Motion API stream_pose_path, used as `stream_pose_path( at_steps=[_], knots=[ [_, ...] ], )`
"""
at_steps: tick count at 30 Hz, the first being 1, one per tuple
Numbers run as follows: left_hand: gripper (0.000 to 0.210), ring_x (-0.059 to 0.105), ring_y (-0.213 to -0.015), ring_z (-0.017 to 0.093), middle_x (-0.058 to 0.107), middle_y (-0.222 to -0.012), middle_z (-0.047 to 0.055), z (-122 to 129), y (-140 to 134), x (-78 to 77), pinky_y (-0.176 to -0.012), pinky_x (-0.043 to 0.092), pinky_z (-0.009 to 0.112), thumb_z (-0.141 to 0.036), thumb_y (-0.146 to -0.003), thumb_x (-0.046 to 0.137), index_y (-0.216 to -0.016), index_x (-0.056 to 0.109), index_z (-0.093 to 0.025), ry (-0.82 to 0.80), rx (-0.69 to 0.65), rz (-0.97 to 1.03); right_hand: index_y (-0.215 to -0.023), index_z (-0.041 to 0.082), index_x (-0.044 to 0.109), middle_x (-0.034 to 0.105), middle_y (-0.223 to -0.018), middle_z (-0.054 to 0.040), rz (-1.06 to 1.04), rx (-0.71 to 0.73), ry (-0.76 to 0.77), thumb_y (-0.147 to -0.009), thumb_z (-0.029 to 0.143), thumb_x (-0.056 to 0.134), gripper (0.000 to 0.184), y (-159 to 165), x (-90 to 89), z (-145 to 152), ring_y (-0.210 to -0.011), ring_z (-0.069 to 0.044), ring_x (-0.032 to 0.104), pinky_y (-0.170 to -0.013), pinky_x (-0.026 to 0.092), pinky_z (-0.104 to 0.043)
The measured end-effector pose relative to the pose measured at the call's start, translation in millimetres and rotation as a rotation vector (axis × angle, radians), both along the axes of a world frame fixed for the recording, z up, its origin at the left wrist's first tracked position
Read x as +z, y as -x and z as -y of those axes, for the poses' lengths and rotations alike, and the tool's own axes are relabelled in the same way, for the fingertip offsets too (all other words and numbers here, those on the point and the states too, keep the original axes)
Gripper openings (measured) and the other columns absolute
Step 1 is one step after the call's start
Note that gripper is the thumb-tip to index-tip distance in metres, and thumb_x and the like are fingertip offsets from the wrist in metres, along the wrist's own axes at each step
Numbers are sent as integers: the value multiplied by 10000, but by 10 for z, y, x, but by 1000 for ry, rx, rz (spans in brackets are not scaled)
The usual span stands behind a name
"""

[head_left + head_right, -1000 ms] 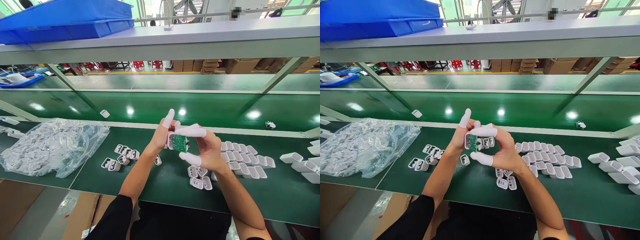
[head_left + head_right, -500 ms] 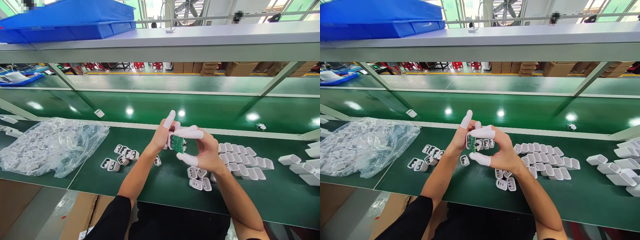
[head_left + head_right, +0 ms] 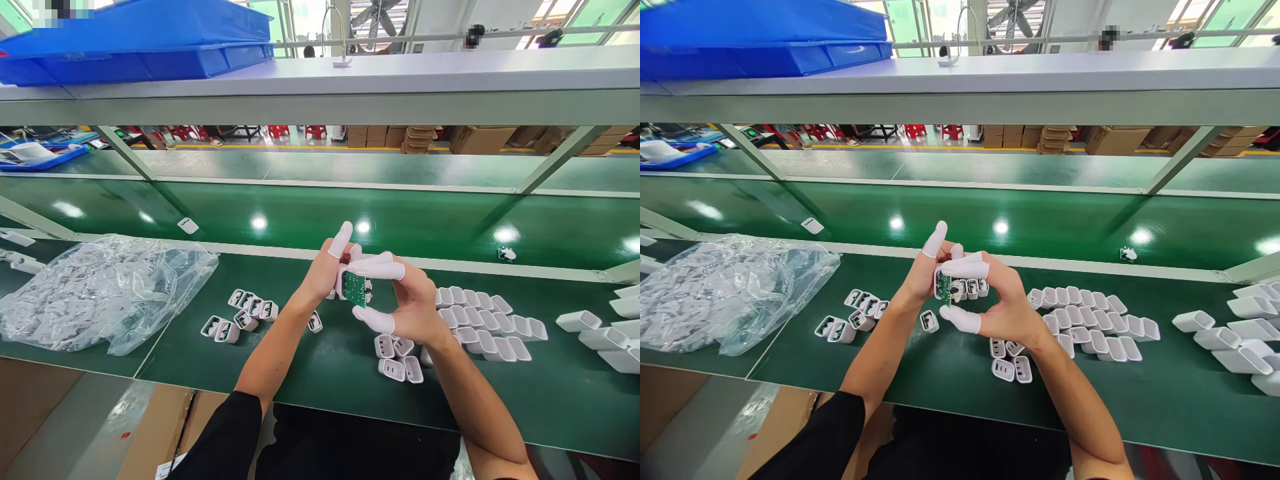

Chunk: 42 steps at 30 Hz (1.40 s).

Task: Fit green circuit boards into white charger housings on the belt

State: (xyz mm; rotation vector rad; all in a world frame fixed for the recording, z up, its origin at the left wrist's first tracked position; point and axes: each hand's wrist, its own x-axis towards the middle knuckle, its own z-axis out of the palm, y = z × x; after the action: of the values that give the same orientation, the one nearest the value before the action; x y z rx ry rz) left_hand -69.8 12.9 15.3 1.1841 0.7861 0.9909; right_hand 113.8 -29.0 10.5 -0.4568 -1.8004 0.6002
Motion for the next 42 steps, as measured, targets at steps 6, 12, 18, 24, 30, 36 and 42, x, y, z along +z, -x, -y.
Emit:
stream_pose_path(
  at_steps=[6, 12, 18, 24, 30, 36, 42],
  knots=[
    [972, 422, -407, 120, 438, -467, 20, -18, 4, -22, -444, 244, 324, -1101, -889, 438, -496, 526, -215, 12, -6, -1, -1447, 394, 780, 862, -1299, -78, 1, 26, 21, -839, 339, 1031, 660, -11, -38, -14, -1103, -328, 827, -879, 710, -510],
    [952, 426, -423, 123, 443, -477, 19, -33, 0, -56, -450, 247, 320, -1088, -893, 470, -511, 519, -217, 16, -5, 18, -1448, 389, 773, 860, -1294, -75, 13, 22, 5, -884, 318, 992, 609, -6, -3, -2, -1108, -310, 819, -860, 696, -485],
    [924, 387, -453, 102, 422, -509, -2, -12, -17, -15, -466, 247, 303, -1046, -921, 521, -525, 477, -212, 17, 26, 22, -1480, 368, 755, 836, -1331, -89, 58, -32, -66, -912, 286, 967, 612, 16, 25, -14, -1102, -286, 812, -880, 703, -458],
    [872, 309, -452, 60, 321, -537, -63, -58, -89, 53, -453, 252, 243, -967, -872, 722, -575, 386, -219, 166, 37, 211, -1563, 352, 689, 775, -1396, -115, 163, -165, -151, -943, 236, 934, 677, 43, 23, -28, -1228, -310, 778, -1023, 686, -506],
    [884, 362, -354, 77, 385, -474, -33, -192, -105, 23, -377, 230, 232, -1003, -911, 606, -547, 487, -206, 387, 54, 387, -1696, 303, 557, 766, -1413, -168, 286, -379, -398, -939, 290, 956, 856, 18, -43, -57, -1125, -337, 769, -898, 659, -508],
    [882, 438, -391, 81, 439, -490, -23, -177, -154, -23, -389, 337, 219, -992, -905, 641, -545, 461, -206, 377, 101, 383, -1658, 298, 577, 804, -1311, -149, 489, -500, -616, -1018, 232, 848, 699, 53, -54, -116, -963, -301, 708, -838, 616, -492],
    [841, 500, -432, 116, 511, -550, -19, -52, -158, -1, -423, 418, 248, -1025, -894, 598, -679, 544, -214, 217, 11, 272, -1565, 350, 658, 816, -1189, -96, 371, -474, -583, -984, 205, 871, 636, -24, -51, -133, -988, -289, 739, -823, 610, -457]
  ],
)
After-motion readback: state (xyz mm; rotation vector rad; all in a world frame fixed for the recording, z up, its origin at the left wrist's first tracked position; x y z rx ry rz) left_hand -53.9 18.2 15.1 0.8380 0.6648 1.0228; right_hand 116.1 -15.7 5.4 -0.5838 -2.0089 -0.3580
